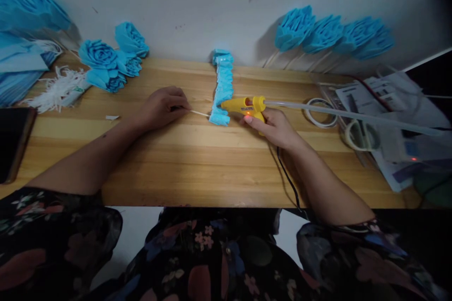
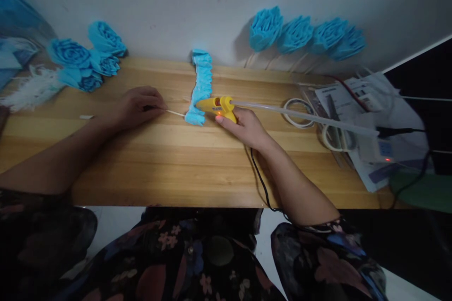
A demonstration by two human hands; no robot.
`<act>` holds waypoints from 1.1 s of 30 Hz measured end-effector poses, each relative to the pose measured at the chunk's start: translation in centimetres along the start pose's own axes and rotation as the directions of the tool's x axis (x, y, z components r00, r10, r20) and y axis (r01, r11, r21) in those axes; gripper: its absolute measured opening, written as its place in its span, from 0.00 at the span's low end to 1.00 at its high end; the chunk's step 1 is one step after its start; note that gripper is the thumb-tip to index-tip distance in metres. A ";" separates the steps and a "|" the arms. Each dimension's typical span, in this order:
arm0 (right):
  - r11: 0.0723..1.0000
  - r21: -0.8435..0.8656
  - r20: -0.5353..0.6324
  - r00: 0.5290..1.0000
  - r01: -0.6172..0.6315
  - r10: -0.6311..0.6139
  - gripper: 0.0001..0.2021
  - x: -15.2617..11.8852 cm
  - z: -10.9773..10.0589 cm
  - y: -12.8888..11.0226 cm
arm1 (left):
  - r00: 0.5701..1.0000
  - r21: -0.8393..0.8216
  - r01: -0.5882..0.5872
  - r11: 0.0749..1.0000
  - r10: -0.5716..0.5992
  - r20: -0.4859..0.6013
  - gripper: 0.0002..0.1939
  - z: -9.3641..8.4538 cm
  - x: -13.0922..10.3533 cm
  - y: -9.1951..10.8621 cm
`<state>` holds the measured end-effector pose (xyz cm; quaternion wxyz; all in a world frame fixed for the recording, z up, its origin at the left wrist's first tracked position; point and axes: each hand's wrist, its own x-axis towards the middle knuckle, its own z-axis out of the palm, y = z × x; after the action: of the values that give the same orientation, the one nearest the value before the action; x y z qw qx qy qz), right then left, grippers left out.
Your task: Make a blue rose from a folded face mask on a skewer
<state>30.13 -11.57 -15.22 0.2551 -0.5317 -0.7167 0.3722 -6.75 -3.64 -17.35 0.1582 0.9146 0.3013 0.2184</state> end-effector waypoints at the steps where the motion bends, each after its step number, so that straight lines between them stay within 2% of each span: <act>1: 1.000 -0.005 0.006 1.000 -0.009 0.009 0.33 -0.1 -0.2 -0.1 | 1.000 0.004 0.007 1.000 -0.007 0.003 0.19 0.0 0.0 0.0; 5: 0.999 -0.024 0.028 0.999 -0.034 0.034 0.31 -0.5 -1.1 -0.5 | 0.999 0.034 0.030 0.999 -0.031 0.034 0.19 -0.2 0.0 0.1; 11: 1.000 -0.024 0.018 1.000 -0.008 0.008 0.31 -0.7 -2.0 -0.4 | 0.995 0.079 0.067 0.995 -0.072 0.063 0.19 -0.1 -0.1 0.1; 19: 0.999 -0.038 0.040 0.999 -0.001 0.003 0.31 -1.1 -3.1 -0.7 | 0.998 0.060 0.038 0.997 -0.041 0.046 0.19 -0.1 0.0 0.0; 26: 0.999 -0.040 0.003 1.000 -0.013 0.014 0.32 -1.0 -2.8 -0.4 | 0.996 0.035 0.060 0.998 -0.062 0.058 0.18 -0.3 0.1 0.2; 33: 0.999 -0.046 0.048 0.999 -0.015 0.017 0.32 -1.0 -3.0 -1.0 | 0.998 0.030 0.053 0.998 -0.054 0.035 0.18 -0.2 0.1 0.2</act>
<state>32.11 -11.89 -12.59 0.2223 -0.5338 -0.7269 0.3705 -6.67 -3.73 -17.03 0.1558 0.9122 0.3259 0.1932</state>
